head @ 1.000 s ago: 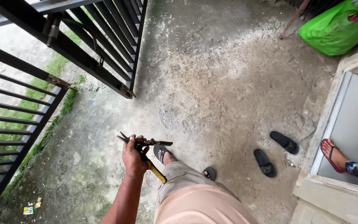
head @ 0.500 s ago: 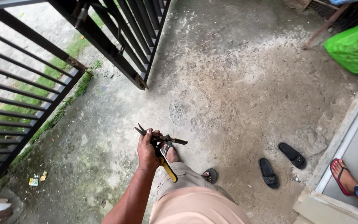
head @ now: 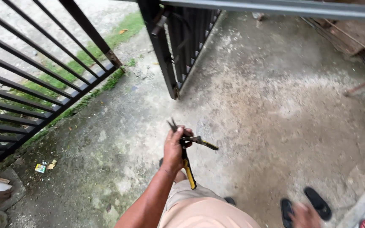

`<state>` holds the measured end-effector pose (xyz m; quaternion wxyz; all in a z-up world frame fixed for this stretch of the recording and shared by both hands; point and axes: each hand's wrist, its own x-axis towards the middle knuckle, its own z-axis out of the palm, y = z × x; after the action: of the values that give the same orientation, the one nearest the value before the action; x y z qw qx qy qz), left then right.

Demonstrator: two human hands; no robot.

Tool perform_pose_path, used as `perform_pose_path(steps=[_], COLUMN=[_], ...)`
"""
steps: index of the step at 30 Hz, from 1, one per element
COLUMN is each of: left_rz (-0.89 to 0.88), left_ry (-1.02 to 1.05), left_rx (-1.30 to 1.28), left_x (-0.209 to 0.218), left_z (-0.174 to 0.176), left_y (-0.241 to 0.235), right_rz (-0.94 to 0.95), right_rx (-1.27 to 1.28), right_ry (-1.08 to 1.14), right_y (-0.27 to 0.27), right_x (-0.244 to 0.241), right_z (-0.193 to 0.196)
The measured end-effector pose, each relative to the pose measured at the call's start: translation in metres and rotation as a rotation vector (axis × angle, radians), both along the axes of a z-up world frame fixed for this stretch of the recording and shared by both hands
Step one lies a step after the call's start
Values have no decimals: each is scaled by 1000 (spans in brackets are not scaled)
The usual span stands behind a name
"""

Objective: Cutting a galvanized metal profile using hand-held tin snips

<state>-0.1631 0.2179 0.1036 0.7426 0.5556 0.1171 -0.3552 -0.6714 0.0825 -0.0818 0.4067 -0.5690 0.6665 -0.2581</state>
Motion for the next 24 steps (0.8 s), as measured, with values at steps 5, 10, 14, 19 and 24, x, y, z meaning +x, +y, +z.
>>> perform_pose_path(steps=[5,10,14,19,24], left_rz=[-216,-164,77,225,205], left_ry=[-155,-325,-215,-231,-303], left_rx=[-211,-333,-260,-53,162], left_x=[90,162,210,272,342], left_z=[29,71,102,104,114], left_y=[13,48,65,52,7], right_rz=[668,1295,1380,1518,1385], right_rx=[-41,-257,-178,-131,-71], right_ry=[-115,-253,-341,-413,-305], right_y=[6,64,90,87,65], right_x=[366,541,600,663,749], right_z=[148,202,209,202,202])
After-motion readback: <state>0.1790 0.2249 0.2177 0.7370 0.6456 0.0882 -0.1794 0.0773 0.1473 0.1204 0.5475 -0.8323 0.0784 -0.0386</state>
